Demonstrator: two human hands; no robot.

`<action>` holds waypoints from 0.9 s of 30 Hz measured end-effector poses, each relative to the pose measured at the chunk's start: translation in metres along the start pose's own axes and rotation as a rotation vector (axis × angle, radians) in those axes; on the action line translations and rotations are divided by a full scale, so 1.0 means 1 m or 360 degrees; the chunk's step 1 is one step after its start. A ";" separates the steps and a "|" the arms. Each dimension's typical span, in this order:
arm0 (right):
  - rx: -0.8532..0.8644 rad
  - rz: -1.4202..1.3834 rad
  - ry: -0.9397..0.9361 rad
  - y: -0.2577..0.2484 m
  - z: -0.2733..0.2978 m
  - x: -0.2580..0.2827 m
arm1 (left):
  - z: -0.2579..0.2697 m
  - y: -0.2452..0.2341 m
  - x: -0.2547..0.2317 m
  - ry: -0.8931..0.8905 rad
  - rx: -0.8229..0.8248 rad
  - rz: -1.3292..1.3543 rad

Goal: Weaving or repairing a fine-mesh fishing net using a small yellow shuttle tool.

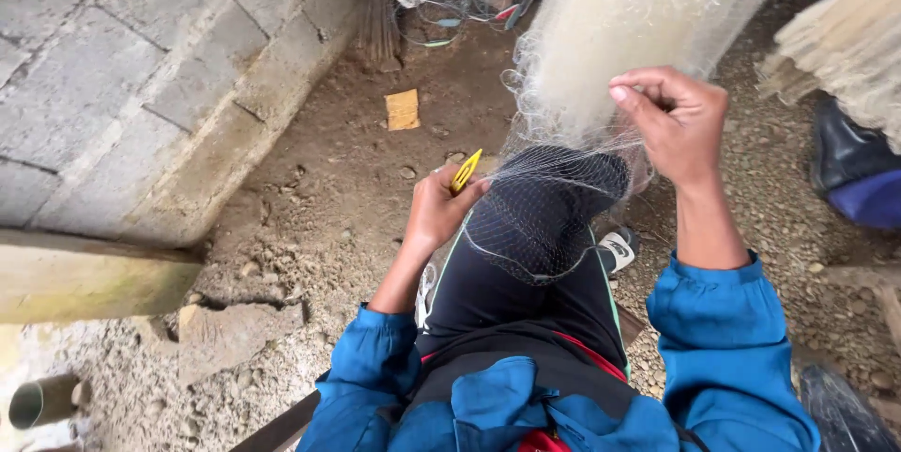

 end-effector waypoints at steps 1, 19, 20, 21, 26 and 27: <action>0.0016 -0.0019 -0.0009 0.001 0.000 -0.002 | 0.004 -0.006 -0.006 -0.0008 -0.0024 -0.0003; 0.0221 0.0040 -0.0253 0.011 -0.002 0.004 | 0.019 -0.009 -0.018 0.0207 0.0296 -0.0169; 0.0271 0.0006 -0.0241 0.015 -0.002 0.000 | 0.018 -0.012 -0.016 0.0144 0.0304 -0.0106; 0.0322 -0.0029 -0.0229 0.018 -0.001 -0.003 | 0.018 -0.014 -0.014 0.0081 0.0311 -0.0044; 0.0277 -0.0179 -0.0005 0.022 -0.006 -0.006 | 0.019 -0.027 -0.010 0.0026 0.0310 0.0056; 0.0271 -0.0178 -0.0018 0.022 -0.007 -0.005 | 0.020 -0.029 -0.013 -0.0007 0.0337 0.0088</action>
Point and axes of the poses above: each hand's wrist, its own z-axis away from the middle knuckle, its own y-axis out of the palm, x = y × z, the point moved 4 cm from there along -z, towards the middle knuckle, and after that the axes turned 1 degree about -y, right-handed, at the moved point
